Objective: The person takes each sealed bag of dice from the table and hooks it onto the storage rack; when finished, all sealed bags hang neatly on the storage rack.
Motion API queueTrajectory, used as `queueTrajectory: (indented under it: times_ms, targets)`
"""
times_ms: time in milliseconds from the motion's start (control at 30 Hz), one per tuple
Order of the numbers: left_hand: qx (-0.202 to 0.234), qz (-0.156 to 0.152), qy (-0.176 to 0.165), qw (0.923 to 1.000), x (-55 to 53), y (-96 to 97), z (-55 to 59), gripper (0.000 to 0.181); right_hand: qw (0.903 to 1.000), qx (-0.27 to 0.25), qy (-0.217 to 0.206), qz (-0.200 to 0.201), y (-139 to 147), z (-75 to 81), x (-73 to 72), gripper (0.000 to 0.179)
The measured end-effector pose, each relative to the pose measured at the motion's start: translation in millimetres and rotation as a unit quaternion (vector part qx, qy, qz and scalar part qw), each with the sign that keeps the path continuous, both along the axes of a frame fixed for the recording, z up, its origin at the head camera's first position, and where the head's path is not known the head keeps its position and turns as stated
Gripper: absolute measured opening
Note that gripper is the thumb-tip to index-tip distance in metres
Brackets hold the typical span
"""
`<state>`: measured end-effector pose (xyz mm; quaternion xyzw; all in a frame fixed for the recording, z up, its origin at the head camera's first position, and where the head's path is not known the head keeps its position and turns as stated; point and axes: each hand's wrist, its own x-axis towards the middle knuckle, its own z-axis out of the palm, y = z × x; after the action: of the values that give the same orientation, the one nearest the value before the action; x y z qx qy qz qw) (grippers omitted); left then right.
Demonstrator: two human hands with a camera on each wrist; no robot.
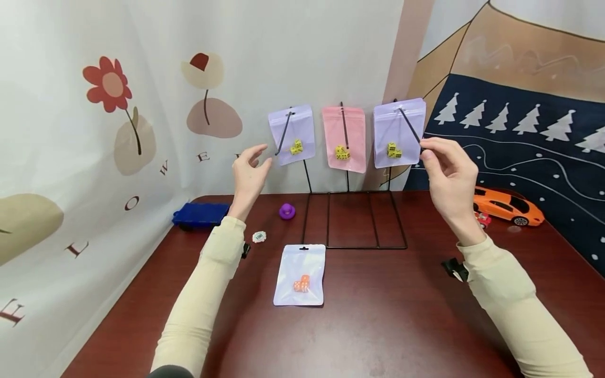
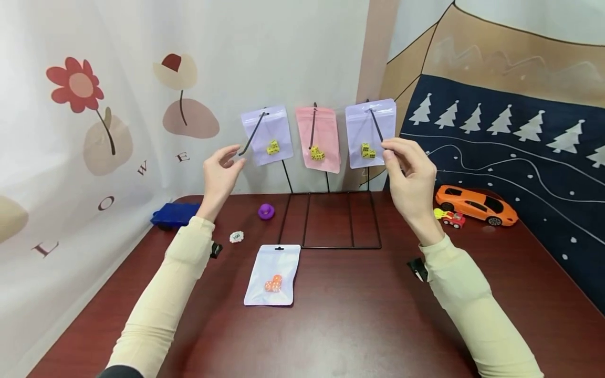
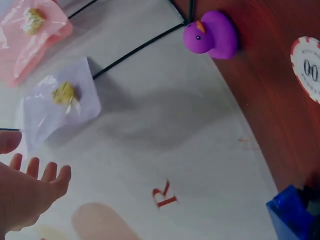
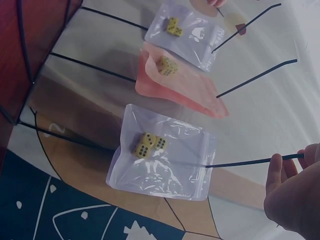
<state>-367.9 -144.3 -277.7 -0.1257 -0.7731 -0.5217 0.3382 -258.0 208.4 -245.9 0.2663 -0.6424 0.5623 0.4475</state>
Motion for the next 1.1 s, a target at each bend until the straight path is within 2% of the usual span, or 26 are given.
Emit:
queueTrajectory:
  times_ms: [100, 267, 400, 500, 633, 833, 900, 967, 1100]
  targets:
    - [-0.014, -0.037, -0.003, 0.9992, 18.5, -2.9, 0.1, 0.028, 1.0000, -0.001, 0.001, 0.002, 0.2, -1.2, -0.5, 0.017]
    - [-0.073, -0.109, -0.031, 0.9910, 65.8, -8.3, 0.2, 0.023, 1.0000, -0.002, 0.002, 0.002, -2.5, -1.5, -1.4, 0.017]
    - [-0.126, -0.137, -0.058, 0.9807, 99.8, -9.0, -3.2, 0.021, 1.0000, -0.003, -0.002, -0.002, -3.9, -1.0, -0.1, 0.017]
    - [-0.154, -0.155, -0.078, 0.9727, 117.2, -6.0, -8.5, 0.018, 1.0000, -0.006, -0.004, -0.003, -4.2, -0.5, 0.9, 0.017]
    - [-0.165, -0.182, -0.114, 0.9627, 129.2, -1.1, -18.1, 0.017, 0.9999, -0.009, -0.005, -0.004, -3.2, -0.1, 0.6, 0.017]
    - [-0.140, -0.210, -0.158, 0.9547, 129.7, 5.0, -31.2, 0.017, 0.9998, -0.013, -0.009, -0.007, -1.6, -1.2, -0.4, 0.018]
    - [-0.140, -0.214, -0.167, 0.9522, 130.3, 6.7, -36.3, 0.017, 0.9998, -0.011, -0.010, -0.012, -1.8, -1.3, 0.0, 0.018]
    - [-0.150, -0.211, -0.179, 0.9493, 138.8, 10.9, -33.8, 0.017, 0.9998, -0.009, -0.011, -0.015, -2.2, -1.1, 0.2, 0.018]
    - [-0.175, -0.202, -0.198, 0.9432, 144.2, 11.4, -45.1, 0.018, 0.9997, -0.003, -0.015, -0.017, -2.5, -0.3, -1.3, 0.018]
